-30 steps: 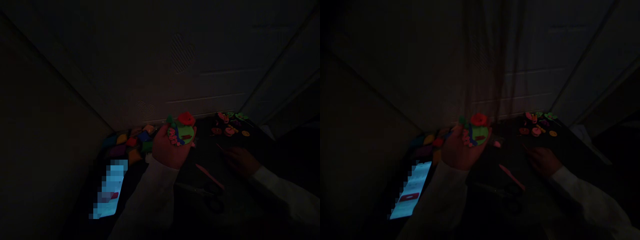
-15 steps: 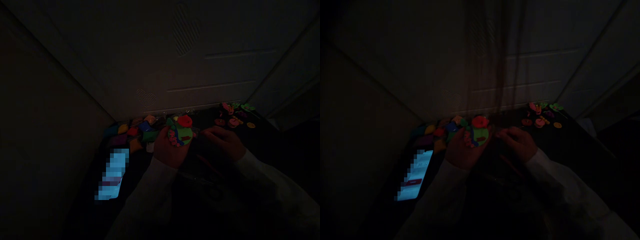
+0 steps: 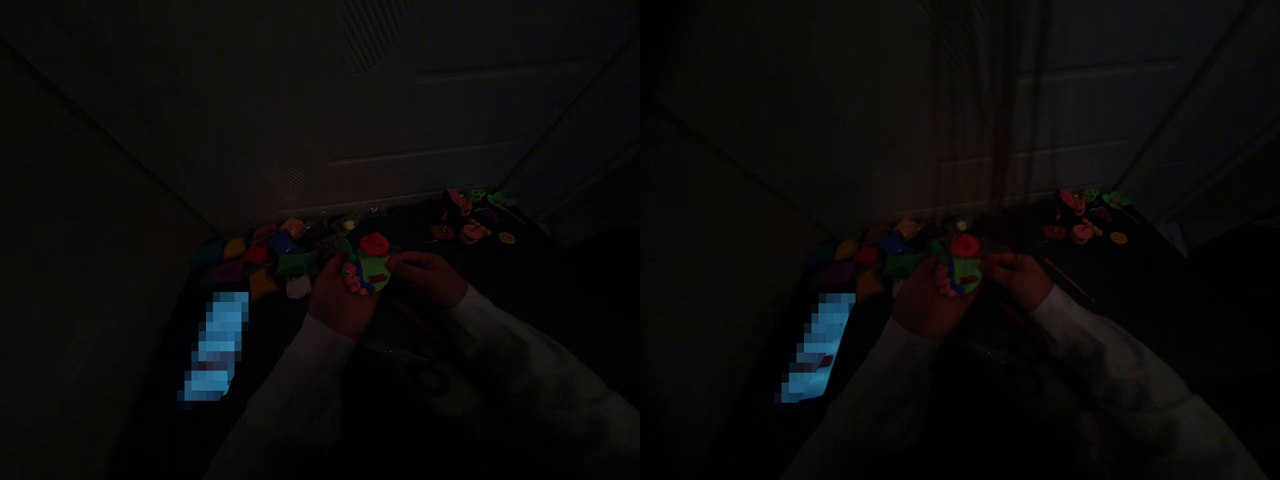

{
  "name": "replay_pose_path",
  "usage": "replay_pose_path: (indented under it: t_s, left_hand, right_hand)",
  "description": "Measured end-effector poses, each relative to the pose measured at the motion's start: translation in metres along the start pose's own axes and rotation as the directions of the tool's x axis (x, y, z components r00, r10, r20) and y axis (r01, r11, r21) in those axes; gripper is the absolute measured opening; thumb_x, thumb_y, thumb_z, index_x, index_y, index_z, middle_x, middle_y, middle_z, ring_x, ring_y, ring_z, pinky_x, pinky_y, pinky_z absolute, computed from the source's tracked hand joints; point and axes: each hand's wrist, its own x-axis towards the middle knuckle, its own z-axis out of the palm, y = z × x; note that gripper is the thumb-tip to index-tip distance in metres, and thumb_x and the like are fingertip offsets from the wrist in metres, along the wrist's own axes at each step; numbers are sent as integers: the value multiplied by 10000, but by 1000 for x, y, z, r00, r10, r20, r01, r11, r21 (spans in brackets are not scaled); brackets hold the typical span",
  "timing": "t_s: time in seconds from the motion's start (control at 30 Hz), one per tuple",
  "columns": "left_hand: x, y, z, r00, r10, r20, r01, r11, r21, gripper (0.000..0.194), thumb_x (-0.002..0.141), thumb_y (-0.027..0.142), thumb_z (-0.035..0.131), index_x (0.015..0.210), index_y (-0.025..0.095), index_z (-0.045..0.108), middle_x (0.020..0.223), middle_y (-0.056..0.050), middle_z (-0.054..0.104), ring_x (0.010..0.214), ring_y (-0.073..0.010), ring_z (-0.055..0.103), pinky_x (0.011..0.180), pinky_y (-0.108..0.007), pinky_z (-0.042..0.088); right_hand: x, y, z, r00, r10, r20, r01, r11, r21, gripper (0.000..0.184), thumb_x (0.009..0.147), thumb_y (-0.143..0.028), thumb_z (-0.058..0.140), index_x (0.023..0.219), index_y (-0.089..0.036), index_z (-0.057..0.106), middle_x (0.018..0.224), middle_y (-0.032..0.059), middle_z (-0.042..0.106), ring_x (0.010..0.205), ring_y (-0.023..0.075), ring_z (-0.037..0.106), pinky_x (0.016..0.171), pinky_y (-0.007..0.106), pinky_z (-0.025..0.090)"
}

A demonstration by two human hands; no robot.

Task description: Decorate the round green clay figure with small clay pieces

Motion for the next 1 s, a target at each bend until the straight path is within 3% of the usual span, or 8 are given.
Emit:
replay_pose_path:
  t_s: [0.13,0.2,0.3,0.43,0.67,0.8,0.9,1.0]
  left_hand:
    - [1,-6,-4,984,-154,87,174,927,-332,272,798,372,340,821,192,543,892,-47,624,1043,-196,482,881,-362,396]
    - [2,-13,-5,942,-285,179,335,743,-579,410,829,413,195,859,187,537,910,-52,613,997,-173,510,824,-336,435]
    - [1,-25,-9,840,-424,339,506,387,-771,486,801,494,188,872,161,536,921,-72,598,887,-165,553,769,-315,459]
    - [1,-36,-19,719,-556,417,607,212,-766,504,749,551,314,875,125,550,853,-86,601,749,-148,568,659,-261,458]
    - [7,-48,-12,638,-671,377,726,361,-585,632,723,622,264,1048,119,465,788,-98,597,650,-151,559,496,-220,391]
    - [9,-51,-8,637,-672,377,743,406,-531,651,748,601,210,1139,114,394,906,-138,583,709,-164,570,526,-229,406]
    - [2,-50,-22,696,-652,302,709,557,-432,590,768,554,235,1120,119,424,973,-139,572,785,-185,569,606,-262,431]
    - [-16,-51,-46,850,-475,228,494,869,-32,397,728,493,414,933,194,575,921,-56,604,817,-193,557,714,-288,413]
  right_hand:
    - [6,9,-5,999,33,19,-32,999,-22,287,609,-396,611,760,-152,623,751,12,619,715,126,555,683,248,422]
    - [9,16,-8,999,43,20,-43,999,-28,277,616,-391,606,763,-156,621,743,6,616,697,118,553,662,236,420]
    - [12,25,-11,999,30,13,-29,994,-101,287,637,-402,582,784,-157,617,733,3,609,655,102,540,620,218,410]
    - [17,33,-12,996,71,50,-59,976,-211,344,661,-449,539,791,-138,606,587,-12,552,492,61,460,479,187,352]
    - [26,40,-10,993,108,48,-73,880,-469,306,671,-403,511,768,-132,617,512,-8,522,451,71,453,436,187,327]
    - [28,36,-9,996,78,41,-37,788,-614,268,669,-385,506,750,-165,635,570,-2,569,487,86,494,466,196,341]
    - [27,32,-9,997,58,46,-10,713,-701,261,684,-386,492,752,-187,645,626,7,599,557,113,534,511,214,352]
    - [24,30,-8,998,39,55,17,641,-767,273,700,-398,477,755,-194,650,709,23,623,656,149,559,571,240,358]
